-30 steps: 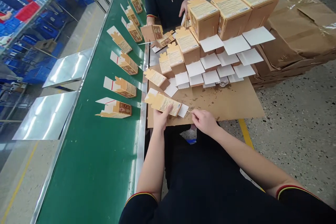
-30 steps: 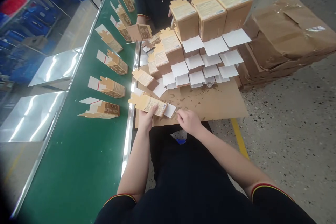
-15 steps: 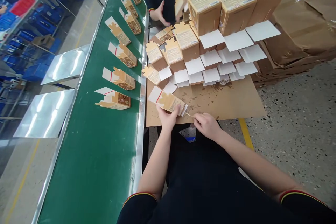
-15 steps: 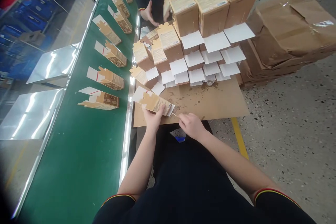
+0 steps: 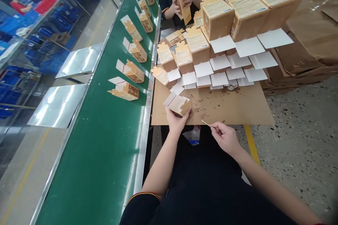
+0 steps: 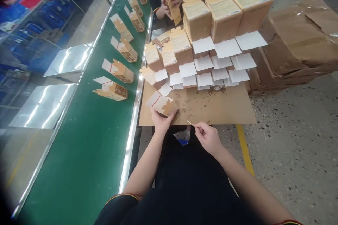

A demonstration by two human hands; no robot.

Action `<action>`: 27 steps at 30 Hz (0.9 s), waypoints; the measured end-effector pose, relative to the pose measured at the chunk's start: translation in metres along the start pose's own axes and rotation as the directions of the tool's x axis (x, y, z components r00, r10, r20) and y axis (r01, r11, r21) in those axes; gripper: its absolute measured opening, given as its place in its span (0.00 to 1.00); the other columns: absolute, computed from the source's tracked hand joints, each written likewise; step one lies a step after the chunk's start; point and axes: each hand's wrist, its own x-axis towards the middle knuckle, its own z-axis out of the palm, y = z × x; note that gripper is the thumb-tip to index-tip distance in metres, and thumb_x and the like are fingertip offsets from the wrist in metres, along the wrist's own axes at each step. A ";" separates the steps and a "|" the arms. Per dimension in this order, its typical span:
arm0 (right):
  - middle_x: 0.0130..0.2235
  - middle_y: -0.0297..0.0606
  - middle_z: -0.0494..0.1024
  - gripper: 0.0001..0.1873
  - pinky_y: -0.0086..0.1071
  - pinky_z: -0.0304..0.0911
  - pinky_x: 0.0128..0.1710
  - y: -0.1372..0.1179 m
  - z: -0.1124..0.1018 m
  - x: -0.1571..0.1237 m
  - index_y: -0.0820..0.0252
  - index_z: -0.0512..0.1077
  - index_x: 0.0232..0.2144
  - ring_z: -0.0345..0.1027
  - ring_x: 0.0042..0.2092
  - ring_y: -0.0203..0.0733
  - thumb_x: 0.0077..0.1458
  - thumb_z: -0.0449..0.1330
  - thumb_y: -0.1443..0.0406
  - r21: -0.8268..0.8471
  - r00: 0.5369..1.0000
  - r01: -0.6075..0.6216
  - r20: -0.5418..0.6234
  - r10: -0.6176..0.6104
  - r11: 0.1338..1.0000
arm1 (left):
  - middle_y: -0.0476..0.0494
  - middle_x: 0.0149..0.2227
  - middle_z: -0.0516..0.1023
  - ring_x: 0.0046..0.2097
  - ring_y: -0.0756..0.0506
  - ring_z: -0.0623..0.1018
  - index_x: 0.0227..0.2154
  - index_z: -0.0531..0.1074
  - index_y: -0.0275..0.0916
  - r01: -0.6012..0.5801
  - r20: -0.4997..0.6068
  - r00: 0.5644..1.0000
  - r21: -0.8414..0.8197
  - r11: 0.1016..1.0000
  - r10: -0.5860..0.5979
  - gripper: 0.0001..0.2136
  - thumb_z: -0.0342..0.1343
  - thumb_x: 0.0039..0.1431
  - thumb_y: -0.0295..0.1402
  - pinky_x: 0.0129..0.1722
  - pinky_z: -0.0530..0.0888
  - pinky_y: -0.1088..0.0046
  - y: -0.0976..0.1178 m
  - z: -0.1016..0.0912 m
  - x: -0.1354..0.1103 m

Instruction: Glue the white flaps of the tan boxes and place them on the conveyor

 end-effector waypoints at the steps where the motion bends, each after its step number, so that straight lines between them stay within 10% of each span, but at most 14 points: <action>1: 0.24 0.31 0.70 0.19 0.30 0.64 0.26 0.000 0.001 0.001 0.55 0.83 0.37 0.63 0.24 0.36 0.74 0.61 0.51 0.018 1.000 -0.004 0.000 0.004 1.000 | 0.32 0.60 0.80 0.65 0.30 0.83 0.60 0.66 0.45 -0.005 -0.045 0.999 -0.024 1.000 0.004 0.42 0.84 0.47 0.46 0.66 0.81 0.48 -0.002 -0.011 0.004; 9: 0.23 0.32 0.71 0.19 0.31 0.66 0.27 0.009 -0.001 0.005 0.55 0.83 0.36 0.65 0.24 0.37 0.71 0.64 0.50 0.041 1.000 -0.015 -0.001 0.015 0.999 | 0.30 0.67 0.75 0.69 0.29 0.80 0.62 0.59 0.47 0.060 -0.550 0.833 0.202 0.978 0.063 0.44 0.81 0.52 0.50 0.69 0.79 0.39 -0.016 -0.209 0.043; 13: 0.23 0.31 0.70 0.19 0.31 0.65 0.26 0.007 0.002 0.015 0.55 0.82 0.35 0.63 0.24 0.37 0.71 0.64 0.50 0.051 1.000 0.004 0.024 -0.006 0.999 | 0.33 0.63 0.76 0.66 0.31 0.82 0.59 0.58 0.46 0.247 -0.557 0.826 0.215 0.945 -0.089 0.45 0.83 0.45 0.43 0.69 0.79 0.38 -0.023 -0.254 0.044; 16: 0.23 0.31 0.70 0.20 0.31 0.64 0.26 0.006 -0.002 0.020 0.55 0.82 0.35 0.63 0.24 0.37 0.71 0.64 0.49 0.040 1.000 0.012 0.012 -0.013 0.999 | 0.29 0.71 0.68 0.73 0.29 0.74 0.64 0.54 0.47 0.191 -0.591 0.806 0.303 0.934 0.027 0.52 0.83 0.41 0.37 0.74 0.72 0.38 -0.023 -0.255 0.031; 20: 0.24 0.32 0.70 0.20 0.31 0.63 0.25 0.010 -0.018 0.016 0.54 0.83 0.35 0.63 0.24 0.37 0.71 0.64 0.48 -0.005 0.998 -0.009 -0.056 0.009 1.000 | 0.31 0.70 0.63 0.77 0.25 0.65 0.67 0.56 0.49 0.073 -0.646 0.650 0.576 0.814 0.399 0.43 0.73 0.52 0.35 0.79 0.63 0.34 -0.011 -0.237 0.020; 27: 0.23 0.32 0.69 0.22 0.31 0.61 0.23 0.000 -0.025 0.016 0.55 0.82 0.34 0.62 0.24 0.36 0.72 0.63 0.46 -0.006 0.995 0.002 -0.098 -0.002 1.000 | 0.32 0.64 0.71 0.64 0.34 0.78 0.67 0.68 0.44 -0.360 -0.068 0.907 0.388 0.849 0.415 0.30 0.67 0.65 0.43 0.68 0.78 0.49 0.011 -0.090 0.108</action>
